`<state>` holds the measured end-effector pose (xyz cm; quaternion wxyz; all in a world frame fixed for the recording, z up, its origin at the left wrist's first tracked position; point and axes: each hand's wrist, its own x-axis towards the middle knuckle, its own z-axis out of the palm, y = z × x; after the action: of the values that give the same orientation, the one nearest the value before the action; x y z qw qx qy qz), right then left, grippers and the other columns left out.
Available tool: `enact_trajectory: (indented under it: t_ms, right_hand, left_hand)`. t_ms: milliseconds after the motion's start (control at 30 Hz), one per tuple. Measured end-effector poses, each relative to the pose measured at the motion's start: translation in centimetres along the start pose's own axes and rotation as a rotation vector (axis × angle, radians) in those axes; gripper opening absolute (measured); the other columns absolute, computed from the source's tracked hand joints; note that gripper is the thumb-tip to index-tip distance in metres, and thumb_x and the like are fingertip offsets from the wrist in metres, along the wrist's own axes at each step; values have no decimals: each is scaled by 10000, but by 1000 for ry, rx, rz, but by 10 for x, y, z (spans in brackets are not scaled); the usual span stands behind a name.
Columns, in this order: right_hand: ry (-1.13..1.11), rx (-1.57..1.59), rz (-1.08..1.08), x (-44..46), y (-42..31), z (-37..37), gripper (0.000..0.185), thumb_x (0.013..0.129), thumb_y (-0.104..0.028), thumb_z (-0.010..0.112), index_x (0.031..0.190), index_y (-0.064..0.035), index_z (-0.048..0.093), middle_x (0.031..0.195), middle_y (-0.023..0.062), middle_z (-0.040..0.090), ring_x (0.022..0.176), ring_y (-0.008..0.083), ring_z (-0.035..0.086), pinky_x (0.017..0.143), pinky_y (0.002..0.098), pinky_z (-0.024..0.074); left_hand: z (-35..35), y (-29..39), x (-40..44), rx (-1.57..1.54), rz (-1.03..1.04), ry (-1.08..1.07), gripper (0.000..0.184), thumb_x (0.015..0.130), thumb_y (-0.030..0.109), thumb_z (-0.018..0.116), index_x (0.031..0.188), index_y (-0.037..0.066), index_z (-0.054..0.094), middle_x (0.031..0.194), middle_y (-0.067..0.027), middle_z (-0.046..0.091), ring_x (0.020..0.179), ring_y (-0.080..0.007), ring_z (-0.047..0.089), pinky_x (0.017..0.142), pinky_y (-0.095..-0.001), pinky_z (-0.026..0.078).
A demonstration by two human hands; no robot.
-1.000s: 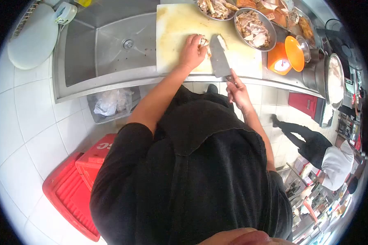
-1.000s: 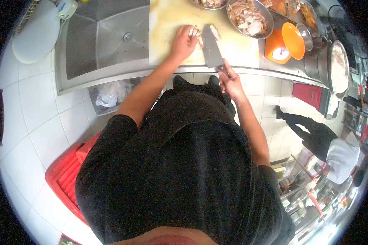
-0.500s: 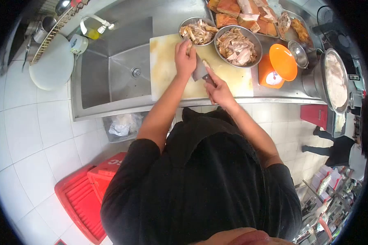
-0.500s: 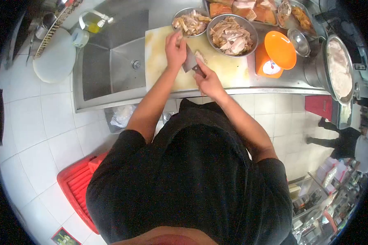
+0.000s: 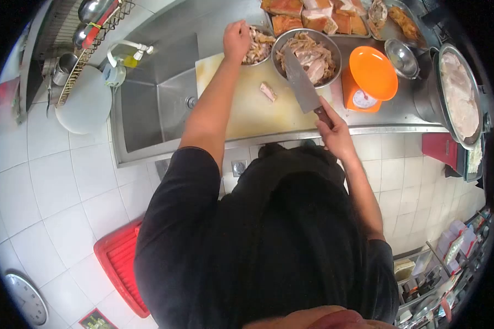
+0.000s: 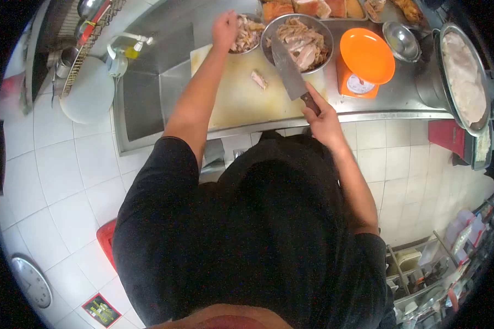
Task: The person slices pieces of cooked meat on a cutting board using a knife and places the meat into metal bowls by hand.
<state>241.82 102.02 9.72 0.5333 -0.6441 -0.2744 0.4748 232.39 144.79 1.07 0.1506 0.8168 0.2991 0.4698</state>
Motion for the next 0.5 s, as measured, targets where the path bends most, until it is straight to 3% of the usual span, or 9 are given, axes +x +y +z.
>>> enact_trajectory:
  t_ms: [67,267,367,500]
  right_hand:
    - [-72,-100,-206,-2,25,-18,633,1005,40,599,1601,-118,456,1432,150,661,1281,197,648,1034,306,503]
    - [-105,-507,-132,7,38,-10,637,954,-8,650,1557,-162,513,1350,232,686,1246,343,682,1036,381,526]
    - [-104,-494,-149,23,49,-5,639,942,-20,651,1547,-181,524,1293,253,697,1232,394,670,1047,416,520]
    - [-128,-557,-156,39,66,5,627,949,-24,643,1543,-191,530,1260,239,718,1181,373,703,1007,405,539]
  left_hand:
    - [-16,14,-6,-25,-35,7,215,983,209,669,1047,21,752,972,-182,726,935,-382,679,874,-453,548]
    - [-71,69,-84,-12,23,-58,118,898,60,721,1009,25,744,1028,-159,728,991,-344,686,910,-429,553]
    - [-72,70,-143,-64,53,-251,249,842,9,704,1089,32,730,1127,-171,687,1085,-383,650,990,-455,530]
    - [-71,73,-176,-106,38,-435,301,845,-7,697,1142,38,720,1228,-165,665,1152,-371,638,1009,-440,530]
